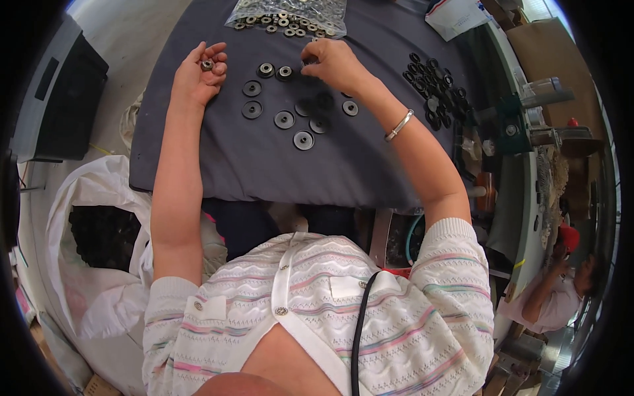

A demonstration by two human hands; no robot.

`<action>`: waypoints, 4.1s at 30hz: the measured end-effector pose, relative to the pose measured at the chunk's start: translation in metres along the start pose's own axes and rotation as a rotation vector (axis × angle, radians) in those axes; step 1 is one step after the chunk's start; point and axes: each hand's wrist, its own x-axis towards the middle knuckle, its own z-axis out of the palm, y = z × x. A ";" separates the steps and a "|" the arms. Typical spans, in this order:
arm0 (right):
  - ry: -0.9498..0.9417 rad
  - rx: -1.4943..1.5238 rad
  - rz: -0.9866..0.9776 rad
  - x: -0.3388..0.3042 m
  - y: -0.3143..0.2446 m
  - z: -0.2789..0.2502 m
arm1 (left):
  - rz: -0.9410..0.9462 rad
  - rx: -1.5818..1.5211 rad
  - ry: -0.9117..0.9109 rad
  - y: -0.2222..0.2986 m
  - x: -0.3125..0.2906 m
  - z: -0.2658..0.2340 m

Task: The person assembles circular components by inserting metal rings into plastic bases and securing them with a mallet.

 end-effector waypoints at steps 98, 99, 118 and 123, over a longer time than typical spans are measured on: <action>0.220 -0.162 -0.312 0.019 -0.034 0.026 | 0.045 -0.024 -0.099 -0.006 -0.013 0.010; 0.204 -0.120 -0.378 0.026 -0.046 0.035 | 0.032 -0.015 -0.150 -0.005 -0.013 0.008; -0.073 -0.131 -0.321 0.037 -0.056 0.043 | 0.177 0.040 -0.049 -0.001 -0.027 0.029; -0.192 -0.156 -0.276 0.023 -0.057 0.049 | 0.194 0.103 -0.053 0.002 -0.019 0.014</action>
